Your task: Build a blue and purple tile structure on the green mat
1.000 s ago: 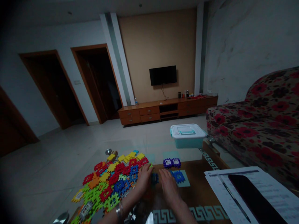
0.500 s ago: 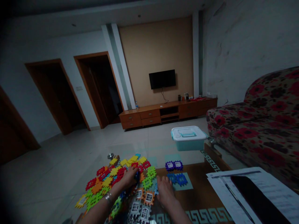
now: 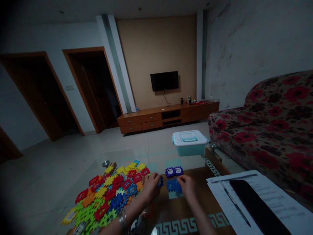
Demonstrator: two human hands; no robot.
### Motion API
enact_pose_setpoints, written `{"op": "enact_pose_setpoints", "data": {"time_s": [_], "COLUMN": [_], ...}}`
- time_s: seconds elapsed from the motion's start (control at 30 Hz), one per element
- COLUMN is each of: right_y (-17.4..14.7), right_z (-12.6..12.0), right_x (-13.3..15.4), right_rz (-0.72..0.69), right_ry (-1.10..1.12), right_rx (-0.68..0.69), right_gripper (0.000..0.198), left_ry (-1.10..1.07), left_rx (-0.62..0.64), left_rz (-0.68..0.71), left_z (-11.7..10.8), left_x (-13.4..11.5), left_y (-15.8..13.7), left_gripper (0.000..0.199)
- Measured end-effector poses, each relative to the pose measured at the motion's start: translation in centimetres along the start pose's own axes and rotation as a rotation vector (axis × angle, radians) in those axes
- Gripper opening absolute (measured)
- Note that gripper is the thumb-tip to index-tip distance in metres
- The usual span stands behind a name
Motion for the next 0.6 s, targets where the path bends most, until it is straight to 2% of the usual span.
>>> {"op": "enact_pose_setpoints", "data": {"time_s": [0.1,0.2,0.4,0.6], "right_y": [0.5,0.5,0.4,0.1], "right_z": [-0.7,-0.6,0.0,0.0], "right_x": [-2.6,-3.7,-3.8,-3.1], "right_rz": [0.151,0.213,0.168,0.067], "right_ry": [0.108,0.081,-0.094,-0.341], "right_rx": [-0.019,-0.015,-0.02,0.001], "right_gripper": [0.023,0.022,0.02,0.023], "left_ry": [-0.04,-0.076,-0.072,-0.107], "left_rx": [0.035,0.071,0.08,0.087], "left_rz": [0.04,0.086,0.115,0.104], "left_z": [1.7,2.9,4.2,4.7], "left_x": [-2.2,-3.7,-5.4,-5.0], "left_y": [0.8,1.2,1.8,2.4], "left_gripper": [0.059,0.059,0.05,0.05]}}
Point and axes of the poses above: each hand's wrist, its own y-axis towards the middle knuckle, its own z-axis out of the palm, x = y × z, the point moved 10 cm from there along y, towards the middle knuckle, and after that the axes turned 7 degrees about -y, right-handed, at the moved point
